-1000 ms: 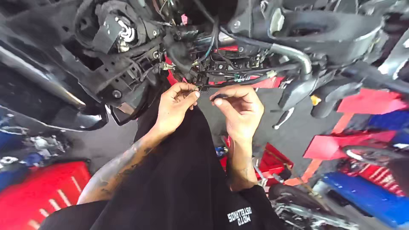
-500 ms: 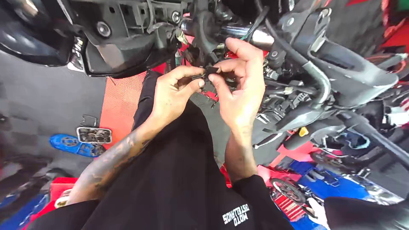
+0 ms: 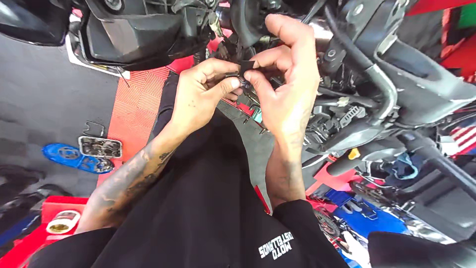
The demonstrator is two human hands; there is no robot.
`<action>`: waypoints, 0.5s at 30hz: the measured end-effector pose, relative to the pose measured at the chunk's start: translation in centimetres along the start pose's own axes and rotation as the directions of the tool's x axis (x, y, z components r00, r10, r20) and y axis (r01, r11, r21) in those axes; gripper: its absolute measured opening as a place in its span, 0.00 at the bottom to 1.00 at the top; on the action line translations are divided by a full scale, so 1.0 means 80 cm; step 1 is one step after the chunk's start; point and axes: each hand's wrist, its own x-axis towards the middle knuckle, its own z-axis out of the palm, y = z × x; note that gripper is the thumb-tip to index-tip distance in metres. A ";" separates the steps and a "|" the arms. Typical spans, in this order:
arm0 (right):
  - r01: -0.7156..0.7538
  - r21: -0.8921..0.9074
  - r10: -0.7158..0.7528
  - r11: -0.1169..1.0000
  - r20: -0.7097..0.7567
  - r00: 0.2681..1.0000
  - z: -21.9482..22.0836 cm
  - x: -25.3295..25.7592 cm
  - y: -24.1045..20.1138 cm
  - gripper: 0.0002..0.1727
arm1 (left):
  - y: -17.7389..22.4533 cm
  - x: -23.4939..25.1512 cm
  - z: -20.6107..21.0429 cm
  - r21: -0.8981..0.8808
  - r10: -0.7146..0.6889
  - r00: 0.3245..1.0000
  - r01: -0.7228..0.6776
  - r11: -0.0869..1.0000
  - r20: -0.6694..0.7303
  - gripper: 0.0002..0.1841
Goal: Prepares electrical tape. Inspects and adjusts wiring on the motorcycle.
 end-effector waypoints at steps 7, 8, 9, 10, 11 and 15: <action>0.032 -0.011 -0.032 0.999 -0.018 0.999 0.004 -0.001 0.008 0.29 | 0.001 0.003 0.001 0.047 -0.010 1.000 0.011 0.999 -0.014 0.13; 0.039 -0.012 -0.039 0.999 -0.021 0.999 0.004 -0.002 0.009 0.29 | 0.001 0.003 0.003 0.045 -0.011 1.000 0.012 0.999 -0.018 0.13; 0.041 -0.011 -0.041 0.999 -0.023 0.999 0.004 -0.002 0.010 0.29 | 0.000 0.003 0.005 0.046 -0.012 1.000 0.013 0.999 -0.025 0.12; 0.038 -0.013 -0.039 0.999 -0.020 0.999 0.003 -0.003 0.010 0.29 | 0.000 0.003 0.007 0.056 -0.015 0.999 0.017 0.998 -0.032 0.11; 0.039 -0.013 -0.039 0.999 -0.017 0.999 0.003 -0.003 0.010 0.29 | -0.001 0.004 0.008 0.071 -0.016 0.999 0.019 0.997 -0.043 0.10; 0.058 -0.022 -0.058 0.998 -0.029 0.998 0.005 -0.005 0.013 0.29 | -0.005 0.005 0.016 0.164 0.020 0.995 -0.004 0.986 -0.097 0.08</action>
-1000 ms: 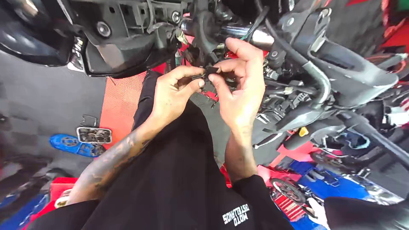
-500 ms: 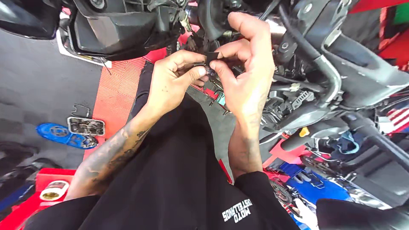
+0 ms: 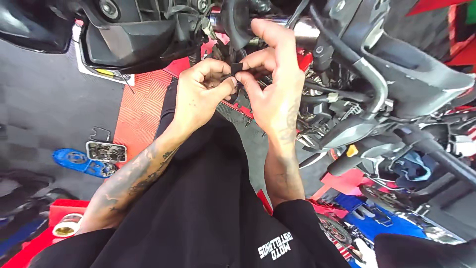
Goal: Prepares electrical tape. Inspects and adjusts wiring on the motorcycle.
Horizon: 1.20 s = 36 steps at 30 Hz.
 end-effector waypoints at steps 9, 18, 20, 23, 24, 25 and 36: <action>0.077 -0.061 -0.080 0.995 -0.049 0.996 0.004 -0.007 0.000 0.33 | -0.011 0.006 0.004 0.224 0.143 0.989 -0.131 0.966 -0.039 0.06; 0.050 -0.214 -0.039 0.975 0.055 0.998 -0.004 -0.031 -0.017 0.33 | -0.011 0.009 -0.011 0.252 0.155 0.987 -0.160 0.955 0.039 0.07; 0.035 -0.199 -0.023 0.979 0.064 0.998 -0.007 -0.038 -0.017 0.34 | -0.006 0.012 -0.012 0.294 0.134 0.989 -0.145 0.945 0.056 0.06; 0.047 -0.199 -0.040 0.979 0.040 0.998 -0.003 -0.042 -0.017 0.31 | 0.002 0.017 -0.014 0.289 0.096 0.991 -0.120 0.950 0.095 0.05; 0.056 -0.206 -0.051 0.977 0.032 0.998 -0.001 -0.042 -0.016 0.30 | 0.004 0.018 -0.015 0.261 0.083 0.990 -0.109 0.959 0.111 0.04; 0.064 -0.211 -0.062 0.975 0.019 0.998 0.003 -0.040 -0.015 0.29 | 0.005 0.019 -0.016 0.225 0.064 0.989 -0.092 0.970 0.131 0.04; 0.190 -0.284 -0.223 0.940 -0.087 0.971 0.016 -0.045 0.009 0.09 | 0.026 0.021 -0.021 -0.064 -0.382 0.897 0.404 0.913 0.223 0.07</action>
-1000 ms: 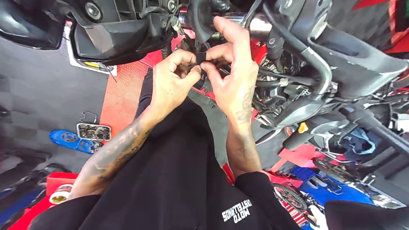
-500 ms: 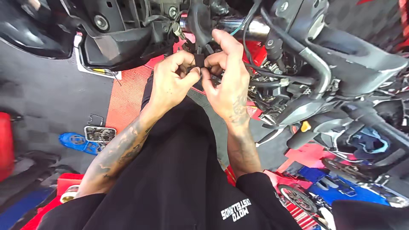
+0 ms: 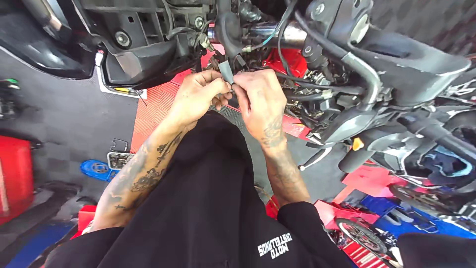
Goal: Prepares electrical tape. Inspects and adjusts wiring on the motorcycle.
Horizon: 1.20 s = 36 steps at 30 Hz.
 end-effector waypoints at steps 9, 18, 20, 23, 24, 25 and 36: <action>0.101 -0.098 -0.108 0.990 -0.060 0.992 0.012 0.005 0.008 0.09 | 0.008 -0.004 -0.010 0.063 0.014 0.999 -0.016 0.998 0.029 0.06; 0.158 -0.114 -0.175 0.981 -0.167 0.970 0.033 -0.004 0.022 0.07 | 0.010 -0.008 -0.015 0.041 -0.010 0.998 0.007 0.999 0.064 0.09; 0.141 -0.084 -0.155 0.986 -0.197 0.968 0.035 -0.005 0.018 0.07 | 0.010 -0.006 -0.015 0.049 -0.018 0.997 0.015 0.999 0.078 0.08; 0.000 0.058 0.009 0.998 -0.158 0.987 0.021 -0.006 -0.001 0.11 | 0.012 -0.006 -0.010 0.070 -0.002 0.998 -0.002 0.998 0.069 0.05; -0.054 0.101 0.067 0.993 -0.127 0.990 0.015 -0.007 -0.008 0.13 | 0.013 -0.010 -0.007 0.084 0.002 0.998 -0.007 0.996 0.062 0.04; -0.093 0.134 0.109 0.987 -0.115 0.987 0.012 -0.007 -0.012 0.14 | 0.012 -0.013 -0.004 0.084 0.011 0.999 -0.015 0.996 0.050 0.04; -0.242 0.233 0.253 0.942 -0.018 0.967 -0.001 -0.005 -0.022 0.20 | -0.011 -0.013 0.011 -0.056 0.080 0.995 -0.083 0.995 -0.057 0.04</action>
